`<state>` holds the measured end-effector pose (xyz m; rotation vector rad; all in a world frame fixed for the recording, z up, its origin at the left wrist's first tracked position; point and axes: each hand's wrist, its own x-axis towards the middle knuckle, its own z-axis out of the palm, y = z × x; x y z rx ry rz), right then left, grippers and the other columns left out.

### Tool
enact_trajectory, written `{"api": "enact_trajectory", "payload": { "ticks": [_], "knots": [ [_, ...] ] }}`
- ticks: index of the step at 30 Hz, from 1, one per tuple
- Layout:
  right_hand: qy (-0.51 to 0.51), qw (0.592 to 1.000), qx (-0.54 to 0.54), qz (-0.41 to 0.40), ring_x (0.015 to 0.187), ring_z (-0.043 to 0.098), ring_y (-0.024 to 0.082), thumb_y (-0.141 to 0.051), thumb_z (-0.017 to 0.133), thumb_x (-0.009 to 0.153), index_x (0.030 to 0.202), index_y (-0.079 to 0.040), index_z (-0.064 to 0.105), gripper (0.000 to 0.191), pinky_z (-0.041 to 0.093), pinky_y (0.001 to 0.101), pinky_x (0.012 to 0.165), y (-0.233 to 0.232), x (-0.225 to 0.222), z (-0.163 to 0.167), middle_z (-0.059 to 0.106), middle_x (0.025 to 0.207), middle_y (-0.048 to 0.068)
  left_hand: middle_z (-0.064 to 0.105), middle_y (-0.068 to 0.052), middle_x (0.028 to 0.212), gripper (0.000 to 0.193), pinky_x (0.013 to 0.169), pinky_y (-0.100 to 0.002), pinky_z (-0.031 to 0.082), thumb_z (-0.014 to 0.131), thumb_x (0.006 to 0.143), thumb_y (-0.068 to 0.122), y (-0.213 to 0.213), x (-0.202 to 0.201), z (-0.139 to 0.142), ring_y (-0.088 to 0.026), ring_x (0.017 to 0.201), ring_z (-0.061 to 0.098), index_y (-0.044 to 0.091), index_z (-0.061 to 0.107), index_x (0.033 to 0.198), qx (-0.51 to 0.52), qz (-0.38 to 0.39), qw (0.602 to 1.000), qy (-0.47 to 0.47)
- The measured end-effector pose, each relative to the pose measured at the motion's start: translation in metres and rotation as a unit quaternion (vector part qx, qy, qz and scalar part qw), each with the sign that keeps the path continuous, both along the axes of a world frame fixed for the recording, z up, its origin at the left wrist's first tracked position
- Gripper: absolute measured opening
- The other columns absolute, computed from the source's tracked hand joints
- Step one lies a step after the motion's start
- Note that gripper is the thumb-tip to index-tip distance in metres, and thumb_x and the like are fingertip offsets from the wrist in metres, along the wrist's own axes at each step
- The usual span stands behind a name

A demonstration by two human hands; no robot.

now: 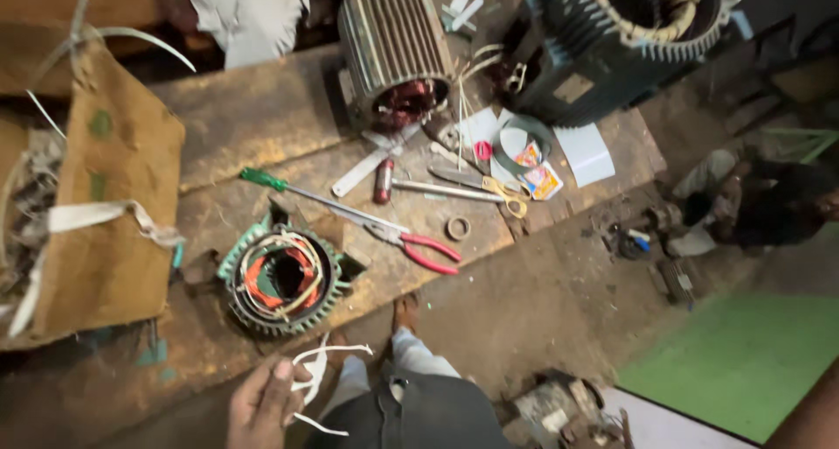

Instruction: The person cuts strips of white insulating material with scissors and fits the insulation liners into the slots of a disassembled electric motor stator on the workbench, pressing them into place by hand and working around the copper windings.

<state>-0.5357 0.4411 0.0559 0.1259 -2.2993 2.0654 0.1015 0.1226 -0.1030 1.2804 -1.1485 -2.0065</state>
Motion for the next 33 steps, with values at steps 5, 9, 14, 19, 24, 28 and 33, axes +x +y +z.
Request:
{"api": "enact_trajectory", "payload": {
  "ticks": [5,9,14,19,24,28,33],
  "knots": [
    [0.118,0.885,0.433,0.126,0.118,0.06,0.033,-0.038,0.057,0.088,0.139,-0.02,0.055,0.055,0.047,0.0477,0.1,-0.032,0.058,-0.022,0.061,0.132,0.012,0.042,0.002,0.051,0.04,0.045,-0.024,0.026,0.056,0.102,0.029,-0.008,-0.008,0.014,-0.006,0.045,0.035,-0.006,0.07,0.09,0.016,-0.015,0.997,0.068],
    [0.042,0.583,0.674,0.452,0.108,0.07,0.032,-0.028,0.061,0.089,0.134,-0.022,0.065,0.046,0.054,0.0454,0.094,-0.073,0.159,-0.093,0.072,0.123,0.013,0.049,0.002,0.056,0.037,0.045,-0.024,0.025,0.054,0.1,0.027,-0.013,-0.005,0.017,-0.006,0.046,0.036,-0.006,0.068,0.09,-0.003,0.006,0.998,0.058],
    [-0.235,0.619,0.595,0.455,0.101,0.075,0.028,-0.027,0.07,0.089,0.133,-0.02,0.065,0.045,0.06,0.0416,0.086,-0.066,0.284,-0.18,0.079,0.113,0.011,0.043,0.003,0.053,0.039,0.046,-0.024,0.026,0.053,0.104,0.028,-0.014,0.014,0.01,-0.005,0.048,0.036,-0.005,0.067,0.089,-0.018,0.026,0.996,0.082],
    [-0.161,0.567,0.605,0.535,0.114,0.07,0.028,-0.034,0.066,0.089,0.131,-0.022,0.066,0.043,0.054,0.0401,0.098,-0.05,0.347,-0.22,0.074,0.122,0.01,0.043,0.003,0.054,0.039,0.046,-0.024,0.026,0.055,0.103,0.028,-0.008,0.027,0.004,-0.006,0.048,0.036,-0.006,0.068,0.089,0.004,0.048,0.996,0.073],
    [-0.154,0.592,0.601,0.514,0.112,0.07,0.032,-0.033,0.06,0.091,0.129,-0.024,0.065,0.039,0.054,0.0431,0.097,-0.067,0.362,-0.21,0.075,0.116,0.012,0.045,0.002,0.055,0.039,0.046,-0.025,0.026,0.056,0.101,0.029,-0.014,0.031,0.003,-0.006,0.048,0.035,-0.006,0.069,0.089,0.008,0.021,0.998,0.057],
    [-0.144,0.643,0.582,0.477,0.105,0.073,0.034,-0.032,0.056,0.092,0.125,-0.025,0.065,0.035,0.056,0.0444,0.092,-0.088,0.367,-0.183,0.079,0.106,0.01,0.039,0.004,0.055,0.039,0.048,-0.024,0.026,0.056,0.102,0.029,-0.016,0.033,0.006,-0.005,0.049,0.035,-0.005,0.071,0.089,-0.011,-0.009,0.999,0.048],
    [-0.217,0.643,0.581,0.449,0.095,0.08,0.029,-0.033,0.056,0.093,0.125,-0.025,0.065,0.034,0.059,0.0411,0.089,-0.102,0.377,-0.167,0.081,0.099,0.008,0.042,0.004,0.056,0.038,0.047,-0.024,0.025,0.057,0.101,0.029,-0.018,0.036,0.011,-0.005,0.049,0.035,-0.004,0.07,0.089,-0.003,-0.014,0.998,0.064]
  ]
}}
